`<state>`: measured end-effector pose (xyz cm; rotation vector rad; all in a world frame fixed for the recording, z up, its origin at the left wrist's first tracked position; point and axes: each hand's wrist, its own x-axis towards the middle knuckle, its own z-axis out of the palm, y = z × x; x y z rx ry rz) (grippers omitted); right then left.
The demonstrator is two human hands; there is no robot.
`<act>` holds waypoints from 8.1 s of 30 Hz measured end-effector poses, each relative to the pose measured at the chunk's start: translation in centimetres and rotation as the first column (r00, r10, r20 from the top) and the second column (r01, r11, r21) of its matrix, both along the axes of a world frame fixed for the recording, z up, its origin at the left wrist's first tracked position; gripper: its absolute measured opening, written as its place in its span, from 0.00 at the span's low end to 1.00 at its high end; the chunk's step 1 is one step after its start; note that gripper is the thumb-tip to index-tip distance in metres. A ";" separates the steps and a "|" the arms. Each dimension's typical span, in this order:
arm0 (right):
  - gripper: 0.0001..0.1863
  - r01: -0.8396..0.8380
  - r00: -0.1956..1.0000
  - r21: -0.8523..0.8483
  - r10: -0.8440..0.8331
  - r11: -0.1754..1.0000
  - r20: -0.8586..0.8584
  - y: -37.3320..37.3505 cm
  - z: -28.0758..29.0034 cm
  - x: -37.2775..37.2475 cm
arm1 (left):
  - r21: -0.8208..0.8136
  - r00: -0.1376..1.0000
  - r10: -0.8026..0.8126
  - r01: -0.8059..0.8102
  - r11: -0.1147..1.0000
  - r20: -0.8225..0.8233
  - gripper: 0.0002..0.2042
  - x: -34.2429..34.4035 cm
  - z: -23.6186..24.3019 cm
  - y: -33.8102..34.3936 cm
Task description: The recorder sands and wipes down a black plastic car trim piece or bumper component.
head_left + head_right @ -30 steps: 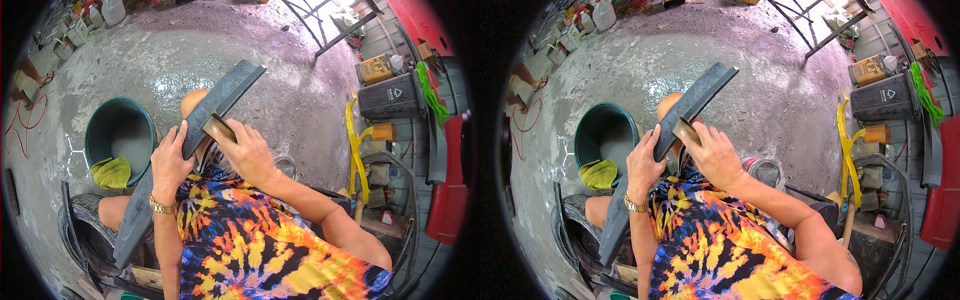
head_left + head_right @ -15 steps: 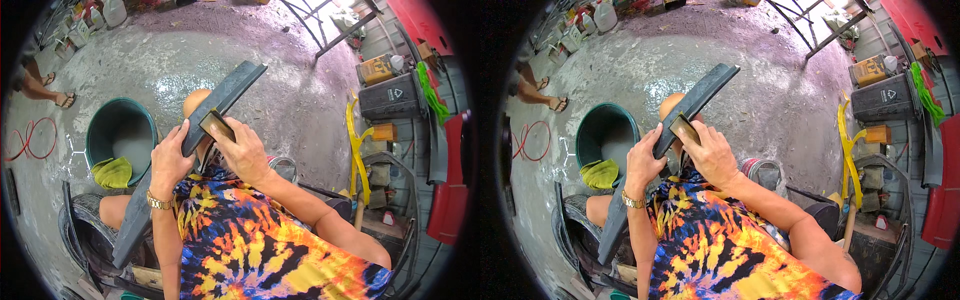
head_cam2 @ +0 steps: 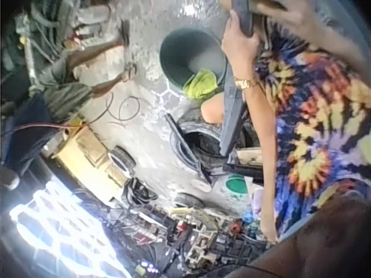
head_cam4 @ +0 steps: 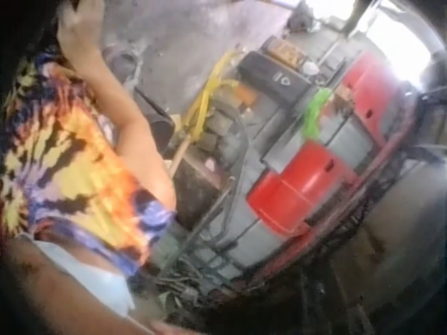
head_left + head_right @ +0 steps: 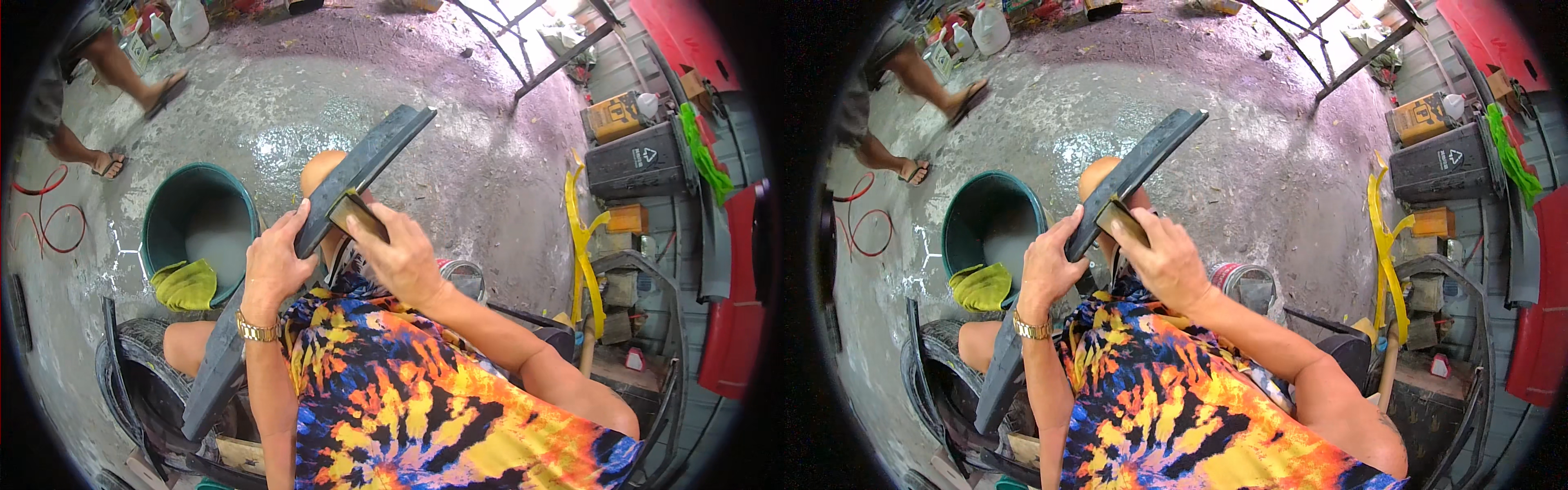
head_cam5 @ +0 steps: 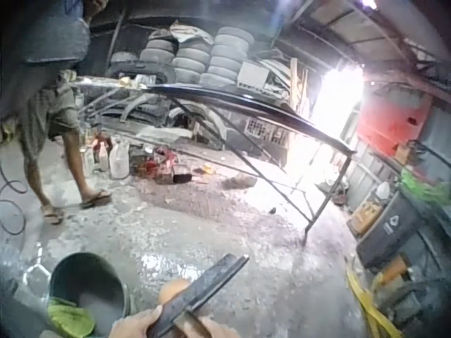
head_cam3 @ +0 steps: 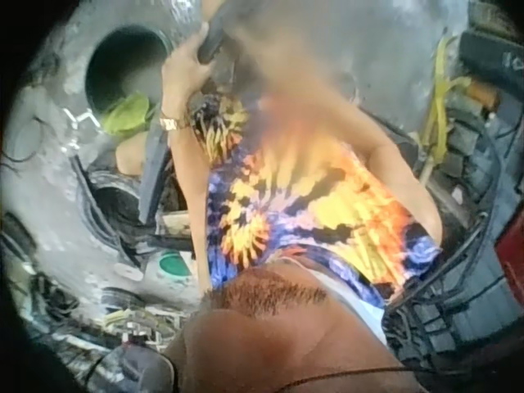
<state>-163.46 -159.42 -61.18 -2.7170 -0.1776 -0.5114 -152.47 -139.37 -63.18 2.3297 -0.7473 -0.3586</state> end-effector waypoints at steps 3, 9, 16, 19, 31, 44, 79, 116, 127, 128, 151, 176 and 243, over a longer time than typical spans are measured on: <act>0.22 0.212 0.973 -0.002 -0.211 0.977 0.093 -2.8 1.1 3.6 | 0.014 1.000 0.013 -0.013 1.000 -0.014 0.37 -0.1 0.9 -0.2; 0.20 0.074 0.993 0.061 -0.079 0.995 0.083 -0.7 0.3 1.9 | 0.009 0.999 0.014 -0.015 1.000 0.046 0.37 -0.2 -0.5 -0.3; 0.22 0.076 0.997 0.078 -0.077 0.994 0.006 0.3 0.1 0.0 | 0.046 0.999 0.038 -0.038 0.998 -0.011 0.39 -0.5 0.5 -0.6; 0.22 0.167 0.983 0.116 -0.175 0.979 0.060 -1.9 0.2 4.2 | 0.064 0.999 0.034 -0.032 0.997 -0.028 0.40 -0.5 1.1 -0.7; 0.22 0.247 0.963 0.207 -0.264 0.947 0.061 -4.5 3.0 5.3 | 0.094 0.999 0.036 -0.037 0.995 0.016 0.40 -0.6 0.5 -0.3; 0.20 0.191 0.980 0.153 -0.197 0.970 0.022 -2.1 1.1 3.5 | 0.040 0.999 0.030 -0.030 0.999 -0.019 0.38 -0.7 0.8 -0.3; 0.23 0.193 0.981 0.038 -0.192 0.981 -0.021 -1.9 1.6 3.9 | 0.057 0.999 0.017 -0.019 0.998 0.037 0.39 -1.2 0.6 -0.6; 0.22 0.194 0.976 0.001 -0.193 0.981 0.100 -0.1 -0.3 4.9 | 0.077 0.995 0.000 -0.008 0.997 0.102 0.40 -1.1 0.5 -0.2; 0.22 0.039 0.996 0.122 -0.048 0.992 0.071 1.0 -1.2 1.5 | 0.090 0.994 -0.004 -0.006 0.996 0.105 0.39 -1.1 0.4 -1.0; 0.21 0.067 0.991 0.074 -0.075 0.995 0.113 0.2 -0.8 2.4 | 0.089 0.996 -0.008 0.001 0.996 0.087 0.40 -1.1 0.6 -0.8; 0.20 0.185 0.977 0.091 -0.193 0.979 0.087 -1.6 -1.5 0.6 | 0.097 0.996 -0.018 0.010 0.995 0.088 0.41 -0.8 0.6 -0.6; 0.22 0.037 0.993 -0.062 -0.030 0.997 0.113 -1.6 -0.9 2.8 | 0.121 0.993 0.004 -0.018 0.993 0.116 0.43 -1.6 0.6 -0.7; 0.22 0.852 0.478 0.015 -0.767 0.523 -0.427 -13.7 -21.0 -24.6 | -0.018 0.996 -0.040 0.042 0.999 0.082 0.38 -1.3 0.3 1.3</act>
